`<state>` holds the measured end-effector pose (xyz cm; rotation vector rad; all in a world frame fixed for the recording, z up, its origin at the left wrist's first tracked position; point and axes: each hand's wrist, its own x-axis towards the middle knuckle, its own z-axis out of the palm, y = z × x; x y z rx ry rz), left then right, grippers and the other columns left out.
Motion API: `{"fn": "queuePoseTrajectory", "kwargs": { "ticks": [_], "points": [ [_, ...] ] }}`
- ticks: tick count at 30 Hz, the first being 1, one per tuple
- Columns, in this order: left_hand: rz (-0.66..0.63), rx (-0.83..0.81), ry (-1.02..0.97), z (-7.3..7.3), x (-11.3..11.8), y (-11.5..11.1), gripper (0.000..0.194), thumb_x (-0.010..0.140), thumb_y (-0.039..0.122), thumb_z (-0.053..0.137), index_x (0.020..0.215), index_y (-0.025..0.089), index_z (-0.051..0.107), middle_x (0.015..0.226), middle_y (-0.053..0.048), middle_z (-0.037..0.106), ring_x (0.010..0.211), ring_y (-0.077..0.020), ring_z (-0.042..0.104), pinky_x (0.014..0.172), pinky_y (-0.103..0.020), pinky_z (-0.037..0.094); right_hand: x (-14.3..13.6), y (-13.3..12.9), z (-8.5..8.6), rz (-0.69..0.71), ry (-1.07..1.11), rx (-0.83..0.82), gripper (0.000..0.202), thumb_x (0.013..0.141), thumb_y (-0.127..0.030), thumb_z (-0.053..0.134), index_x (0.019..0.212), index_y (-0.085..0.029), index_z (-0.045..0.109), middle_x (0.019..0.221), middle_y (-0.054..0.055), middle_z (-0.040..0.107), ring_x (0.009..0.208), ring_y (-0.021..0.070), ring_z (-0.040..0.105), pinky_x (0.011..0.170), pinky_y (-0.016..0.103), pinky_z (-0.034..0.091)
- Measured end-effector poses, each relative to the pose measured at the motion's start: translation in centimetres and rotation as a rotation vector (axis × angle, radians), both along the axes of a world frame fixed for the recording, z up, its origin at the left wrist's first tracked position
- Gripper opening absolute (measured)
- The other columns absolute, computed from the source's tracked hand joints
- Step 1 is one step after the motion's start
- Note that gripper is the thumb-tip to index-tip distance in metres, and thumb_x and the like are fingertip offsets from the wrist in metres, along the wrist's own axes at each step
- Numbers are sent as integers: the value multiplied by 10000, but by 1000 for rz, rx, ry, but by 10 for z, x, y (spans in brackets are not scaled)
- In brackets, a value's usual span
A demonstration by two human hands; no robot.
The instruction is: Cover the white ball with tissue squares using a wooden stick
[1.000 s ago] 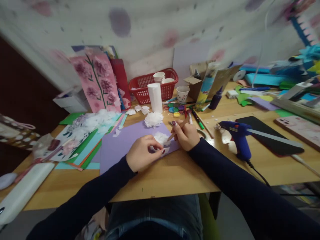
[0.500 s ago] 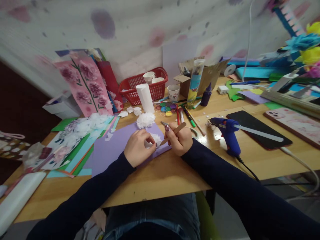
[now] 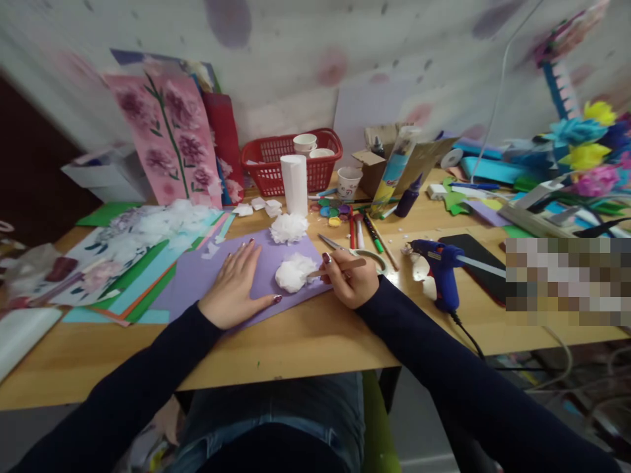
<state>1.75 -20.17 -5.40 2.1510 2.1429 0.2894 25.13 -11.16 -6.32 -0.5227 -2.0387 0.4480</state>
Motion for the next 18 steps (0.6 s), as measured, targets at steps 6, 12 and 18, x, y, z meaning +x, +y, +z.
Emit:
{"fn": "queuePoseTrajectory", "kwargs": {
  "ticks": [6,12,18],
  "points": [
    [-52,-248,66,-3,-15,17,1171,688,761,494,1493,-14,146,1575,-243,69,1469,-354,58,1182,-494,114,2,-4,0,0,-56,3,234,938,-192,446,749,-186,584,553,14,653,438,116,595,438,214,457],
    [-50,-308,56,-3,-14,18,1194,688,799,438,1502,-17,124,1580,-221,26,1472,-350,40,1180,-488,86,2,-6,0,1,-71,-24,242,931,-185,451,733,-186,590,571,18,669,455,112,608,452,203,470],
    [-49,-308,41,-4,-14,17,1180,693,786,451,1505,-6,123,1586,-208,23,1472,-359,23,1177,-484,54,3,-7,-4,40,-90,-41,188,921,-168,457,795,-179,596,623,25,689,505,120,648,482,206,493]
  ]
}}
